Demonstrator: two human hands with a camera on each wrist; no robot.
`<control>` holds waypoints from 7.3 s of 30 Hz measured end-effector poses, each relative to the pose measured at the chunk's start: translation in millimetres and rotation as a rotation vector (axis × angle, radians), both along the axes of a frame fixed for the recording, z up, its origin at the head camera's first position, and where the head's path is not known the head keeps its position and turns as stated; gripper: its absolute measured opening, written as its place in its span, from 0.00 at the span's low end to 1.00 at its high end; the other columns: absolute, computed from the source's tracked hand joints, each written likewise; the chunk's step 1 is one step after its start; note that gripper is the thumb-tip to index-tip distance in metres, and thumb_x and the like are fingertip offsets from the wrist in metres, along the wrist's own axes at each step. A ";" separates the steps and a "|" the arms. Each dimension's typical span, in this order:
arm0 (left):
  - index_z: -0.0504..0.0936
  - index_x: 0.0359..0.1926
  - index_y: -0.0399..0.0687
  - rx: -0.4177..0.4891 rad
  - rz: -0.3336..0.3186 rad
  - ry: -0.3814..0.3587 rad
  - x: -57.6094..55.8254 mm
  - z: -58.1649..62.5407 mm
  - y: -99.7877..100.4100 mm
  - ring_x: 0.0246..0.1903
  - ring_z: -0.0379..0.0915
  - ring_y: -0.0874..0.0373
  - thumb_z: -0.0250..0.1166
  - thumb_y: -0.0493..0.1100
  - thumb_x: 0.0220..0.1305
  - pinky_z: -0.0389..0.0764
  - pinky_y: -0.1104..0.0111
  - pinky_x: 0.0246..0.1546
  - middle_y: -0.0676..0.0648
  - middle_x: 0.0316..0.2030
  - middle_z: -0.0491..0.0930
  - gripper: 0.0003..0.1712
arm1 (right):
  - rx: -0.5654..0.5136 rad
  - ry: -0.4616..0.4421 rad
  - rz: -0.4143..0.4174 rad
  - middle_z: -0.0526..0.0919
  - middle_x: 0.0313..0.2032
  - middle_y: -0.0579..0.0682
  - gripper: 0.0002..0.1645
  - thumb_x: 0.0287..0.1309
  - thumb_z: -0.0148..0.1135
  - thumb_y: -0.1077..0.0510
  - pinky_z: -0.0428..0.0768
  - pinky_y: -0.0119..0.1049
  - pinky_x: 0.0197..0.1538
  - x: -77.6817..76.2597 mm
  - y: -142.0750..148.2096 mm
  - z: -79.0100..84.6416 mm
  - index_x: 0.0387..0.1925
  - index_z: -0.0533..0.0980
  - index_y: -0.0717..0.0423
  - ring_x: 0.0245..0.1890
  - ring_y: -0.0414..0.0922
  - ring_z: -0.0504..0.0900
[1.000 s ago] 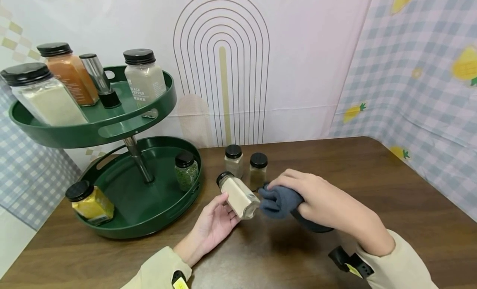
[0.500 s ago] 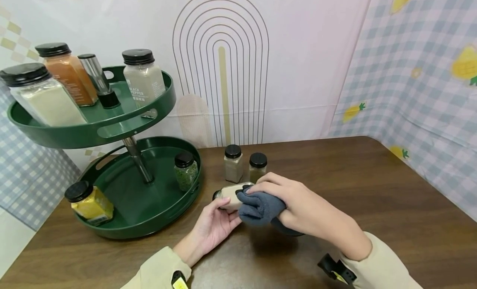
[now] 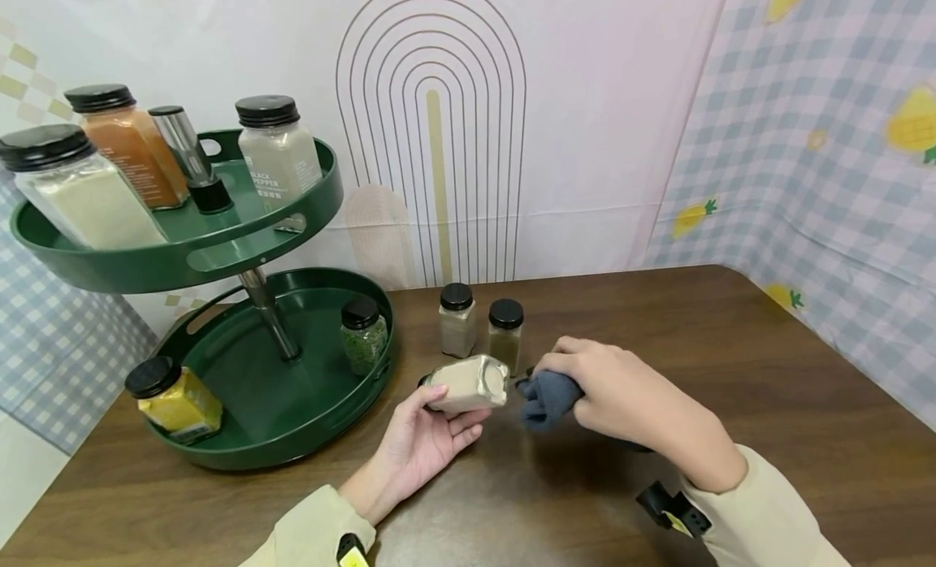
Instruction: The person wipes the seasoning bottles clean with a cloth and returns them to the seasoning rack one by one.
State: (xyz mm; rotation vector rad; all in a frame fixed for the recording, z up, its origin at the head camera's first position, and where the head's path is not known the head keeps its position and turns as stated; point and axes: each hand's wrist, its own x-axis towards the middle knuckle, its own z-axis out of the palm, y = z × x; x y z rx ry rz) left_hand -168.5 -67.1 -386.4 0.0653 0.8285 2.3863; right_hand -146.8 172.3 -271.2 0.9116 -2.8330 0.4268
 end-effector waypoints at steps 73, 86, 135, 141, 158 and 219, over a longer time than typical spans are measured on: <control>0.51 0.61 0.48 -0.045 -0.012 0.000 0.8 1.1 0.0 0.45 0.77 0.52 0.47 0.44 0.65 0.76 0.66 0.46 0.42 0.47 0.74 0.26 | 0.089 0.018 -0.020 0.74 0.32 0.40 0.28 0.38 0.58 0.75 0.69 0.33 0.28 9.0 -3.1 5.3 0.37 0.75 0.41 0.26 0.37 0.71; 0.57 0.54 0.46 -0.131 0.034 -0.024 0.7 2.1 2.7 0.41 0.68 0.56 0.52 0.43 0.61 0.68 0.67 0.49 0.46 0.42 0.70 0.22 | -0.104 0.059 0.117 0.74 0.40 0.35 0.35 0.36 0.52 0.77 0.76 0.32 0.41 13.0 -16.7 -3.5 0.44 0.75 0.42 0.35 0.33 0.75; 0.67 0.44 0.57 -0.207 0.075 0.205 3.2 -1.6 7.0 0.46 0.67 0.57 0.54 0.17 0.45 0.73 0.70 0.46 0.50 0.50 0.65 0.33 | -0.024 -0.118 0.072 0.75 0.34 0.34 0.30 0.41 0.54 0.76 0.73 0.33 0.38 11.5 -0.8 7.3 0.39 0.77 0.39 0.32 0.34 0.74; 0.58 0.61 0.53 -0.307 -0.025 0.320 2.6 -1.3 9.6 0.51 0.69 0.60 0.61 0.25 0.49 0.69 0.67 0.55 0.52 0.55 0.69 0.40 | -0.152 -0.038 0.138 0.76 0.40 0.31 0.35 0.40 0.55 0.75 0.76 0.35 0.45 11.5 -10.5 4.1 0.45 0.76 0.37 0.39 0.31 0.76; 0.66 0.60 0.48 -0.529 -0.098 0.523 6.5 -1.9 12.7 0.53 0.68 0.58 0.70 0.30 0.46 0.68 0.68 0.56 0.49 0.57 0.70 0.39 | -0.062 0.162 0.153 0.76 0.42 0.38 0.38 0.29 0.54 0.76 0.76 0.38 0.41 23.0 -21.9 7.0 0.44 0.77 0.38 0.40 0.38 0.76; 0.67 0.62 0.55 -0.629 -0.112 0.577 11.2 6.2 21.3 0.47 0.72 0.58 0.71 0.34 0.48 0.71 0.67 0.50 0.49 0.50 0.75 0.39 | -0.182 0.159 0.123 0.77 0.44 0.39 0.40 0.27 0.51 0.75 0.75 0.33 0.39 16.5 -21.3 4.3 0.45 0.78 0.40 0.41 0.36 0.76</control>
